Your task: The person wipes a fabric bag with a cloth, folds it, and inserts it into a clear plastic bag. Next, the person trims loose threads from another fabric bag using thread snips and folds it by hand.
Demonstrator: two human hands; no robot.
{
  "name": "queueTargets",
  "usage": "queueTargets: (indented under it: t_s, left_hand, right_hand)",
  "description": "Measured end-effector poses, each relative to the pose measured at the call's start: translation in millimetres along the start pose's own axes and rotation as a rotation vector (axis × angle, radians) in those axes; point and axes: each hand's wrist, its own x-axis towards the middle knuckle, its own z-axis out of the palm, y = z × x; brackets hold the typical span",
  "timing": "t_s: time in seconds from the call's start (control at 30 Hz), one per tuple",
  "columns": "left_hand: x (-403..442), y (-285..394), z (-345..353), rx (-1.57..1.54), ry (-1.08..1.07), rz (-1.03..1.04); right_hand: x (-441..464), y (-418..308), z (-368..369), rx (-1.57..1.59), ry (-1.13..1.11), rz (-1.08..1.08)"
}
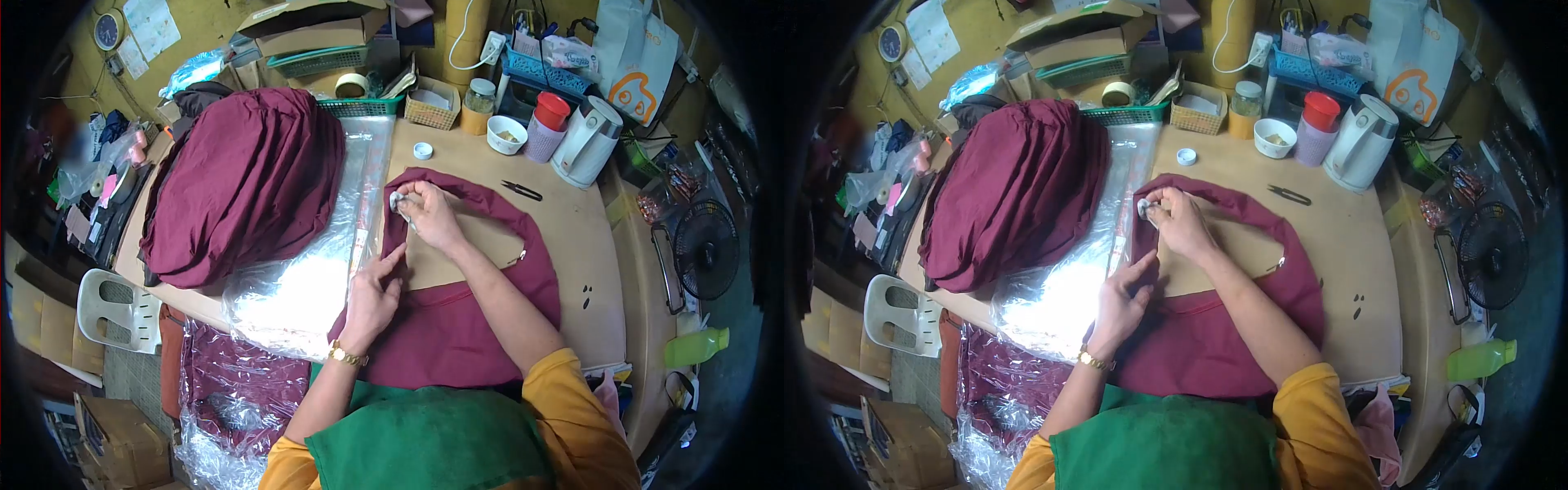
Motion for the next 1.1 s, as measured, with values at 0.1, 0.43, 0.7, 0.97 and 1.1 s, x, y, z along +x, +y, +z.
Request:
queueTargets:
  t_s: [0.1,0.43,0.7,0.97,1.1]
  left_hand:
    - [-16.8,-12.1,7.8,-0.905,-0.117,-0.293]
    - [-17.7,-40.7,15.3,-1.388,-0.144,-0.515]
    - [-16.0,-44.2,14.6,-1.48,-0.133,-0.519]
    - [-15.7,-35.5,8.3,-1.465,-0.087,-0.462]
    - [-12.7,-29.3,7.3,-1.37,-0.076,-0.322]
  right_hand:
    - [6.7,24.6,-13.0,-0.127,-0.172,0.14]
    - [-81.8,5.9,26.8,-0.493,-0.264,-0.241]
    - [-73.2,2.5,27.2,-0.335,-0.218,0.014]
    - [-78.4,5.6,51.4,-0.458,-0.108,-0.247]
    - [-92.2,6.1,53.0,-0.468,-0.143,-0.222]
